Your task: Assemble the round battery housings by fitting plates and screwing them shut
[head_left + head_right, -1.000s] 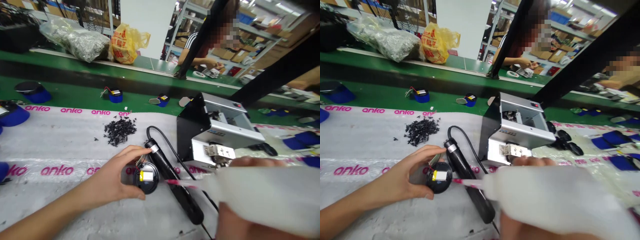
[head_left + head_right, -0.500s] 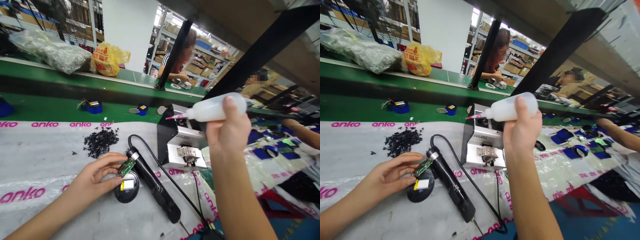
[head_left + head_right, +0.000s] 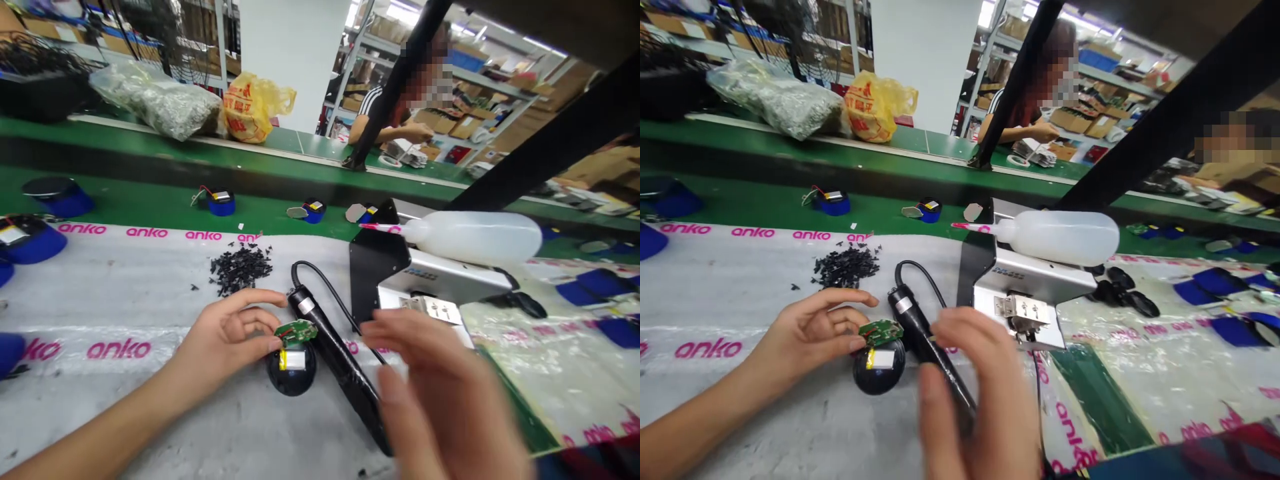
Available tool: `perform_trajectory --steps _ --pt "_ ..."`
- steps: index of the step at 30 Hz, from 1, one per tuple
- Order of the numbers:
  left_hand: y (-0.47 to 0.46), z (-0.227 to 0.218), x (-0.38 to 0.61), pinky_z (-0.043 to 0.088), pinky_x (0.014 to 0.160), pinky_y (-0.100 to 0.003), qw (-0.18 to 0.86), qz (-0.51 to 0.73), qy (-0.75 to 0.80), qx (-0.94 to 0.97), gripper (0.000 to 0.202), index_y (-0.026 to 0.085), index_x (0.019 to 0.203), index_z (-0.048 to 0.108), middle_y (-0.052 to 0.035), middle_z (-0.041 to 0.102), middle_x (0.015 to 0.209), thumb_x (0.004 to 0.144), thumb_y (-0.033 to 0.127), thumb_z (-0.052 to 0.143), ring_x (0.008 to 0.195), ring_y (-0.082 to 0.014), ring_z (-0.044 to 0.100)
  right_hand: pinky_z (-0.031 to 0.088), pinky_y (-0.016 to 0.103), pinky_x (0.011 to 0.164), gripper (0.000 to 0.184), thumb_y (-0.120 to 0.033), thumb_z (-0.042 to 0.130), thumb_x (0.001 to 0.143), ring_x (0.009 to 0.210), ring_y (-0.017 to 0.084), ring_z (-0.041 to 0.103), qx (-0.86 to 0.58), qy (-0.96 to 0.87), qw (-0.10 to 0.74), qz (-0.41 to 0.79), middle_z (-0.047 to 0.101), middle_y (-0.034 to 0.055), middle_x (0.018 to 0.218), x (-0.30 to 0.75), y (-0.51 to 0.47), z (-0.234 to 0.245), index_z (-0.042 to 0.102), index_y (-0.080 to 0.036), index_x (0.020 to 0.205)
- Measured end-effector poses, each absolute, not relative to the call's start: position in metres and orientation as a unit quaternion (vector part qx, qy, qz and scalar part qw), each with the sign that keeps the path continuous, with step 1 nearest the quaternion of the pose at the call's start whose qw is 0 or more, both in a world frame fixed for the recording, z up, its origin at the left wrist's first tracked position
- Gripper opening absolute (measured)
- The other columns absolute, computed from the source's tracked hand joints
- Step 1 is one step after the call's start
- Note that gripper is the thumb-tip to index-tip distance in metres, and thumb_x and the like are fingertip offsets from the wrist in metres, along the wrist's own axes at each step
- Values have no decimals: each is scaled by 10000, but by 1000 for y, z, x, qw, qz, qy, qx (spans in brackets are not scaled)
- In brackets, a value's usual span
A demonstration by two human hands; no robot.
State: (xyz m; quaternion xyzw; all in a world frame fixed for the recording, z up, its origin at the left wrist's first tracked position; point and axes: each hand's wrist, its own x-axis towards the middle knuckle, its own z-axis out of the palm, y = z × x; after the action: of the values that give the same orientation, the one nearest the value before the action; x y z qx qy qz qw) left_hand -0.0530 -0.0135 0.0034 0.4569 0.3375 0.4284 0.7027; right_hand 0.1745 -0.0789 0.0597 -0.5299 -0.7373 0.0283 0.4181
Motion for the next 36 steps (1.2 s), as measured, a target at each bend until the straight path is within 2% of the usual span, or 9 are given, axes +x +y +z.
perform_trajectory --steps 4,8,12,15,18,22,27,31,36 --pt "-16 2 -51 566 759 -185 713 436 313 451 304 268 1036 747 16 746 903 781 122 822 817 -105 691 583 243 633 355 -223 495 981 815 158 659 -539 -767 334 104 602 116 1186 138 -80 36 508 -215 1336" --pt "-15 1 -51 568 807 -205 734 426 307 431 261 263 990 750 22 771 896 782 115 808 863 -122 719 518 207 565 301 -221 573 945 653 113 592 -550 -727 350 216 668 4 920 142 -61 30 571 -272 1242" --pt "-15 8 -52 539 845 -224 670 382 364 522 195 235 972 765 7 764 958 806 133 761 921 -142 694 510 201 624 183 -257 601 935 709 106 623 -548 -657 389 340 682 -32 878 146 -54 36 637 -295 1110" --pt "-13 10 -53 546 779 -223 669 370 381 520 88 211 877 754 13 758 862 813 155 730 841 -141 696 516 205 694 179 -246 633 914 785 108 641 -535 -647 379 389 691 -38 923 144 -54 36 668 -313 1076" --pt "-12 7 -55 546 708 -193 687 379 377 493 69 206 810 727 31 747 812 783 143 737 770 -117 693 493 190 644 186 -207 666 882 719 96 607 -521 -652 363 414 688 -44 862 141 -54 30 681 -297 1044" --pt "-15 6 -54 560 677 -200 627 396 406 535 75 212 806 717 22 758 799 806 138 709 743 -124 713 484 190 605 200 -221 656 892 658 91 588 -530 -633 391 407 685 -45 812 137 -57 26 631 -263 1085" --pt "-24 11 -52 551 732 -210 375 487 373 695 297 244 877 779 -2 756 934 821 13 600 827 -128 710 522 194 710 248 -128 538 934 777 97 653 -504 -718 384 287 700 -18 921 142 -65 40 639 -260 1119" --pt "-24 11 -51 563 753 -224 482 475 385 628 254 264 849 777 6 759 931 830 46 648 874 -151 711 552 209 721 332 -95 468 969 850 120 639 -472 -790 339 194 638 47 1043 149 -63 51 649 -258 1194" --pt "-17 9 -53 553 849 -256 637 383 364 561 302 274 1038 750 6 784 1041 842 64 654 958 -176 725 587 288 788 155 -155 607 929 986 182 613 -404 -867 272 103 578 62 1218 148 -54 55 701 -266 983"
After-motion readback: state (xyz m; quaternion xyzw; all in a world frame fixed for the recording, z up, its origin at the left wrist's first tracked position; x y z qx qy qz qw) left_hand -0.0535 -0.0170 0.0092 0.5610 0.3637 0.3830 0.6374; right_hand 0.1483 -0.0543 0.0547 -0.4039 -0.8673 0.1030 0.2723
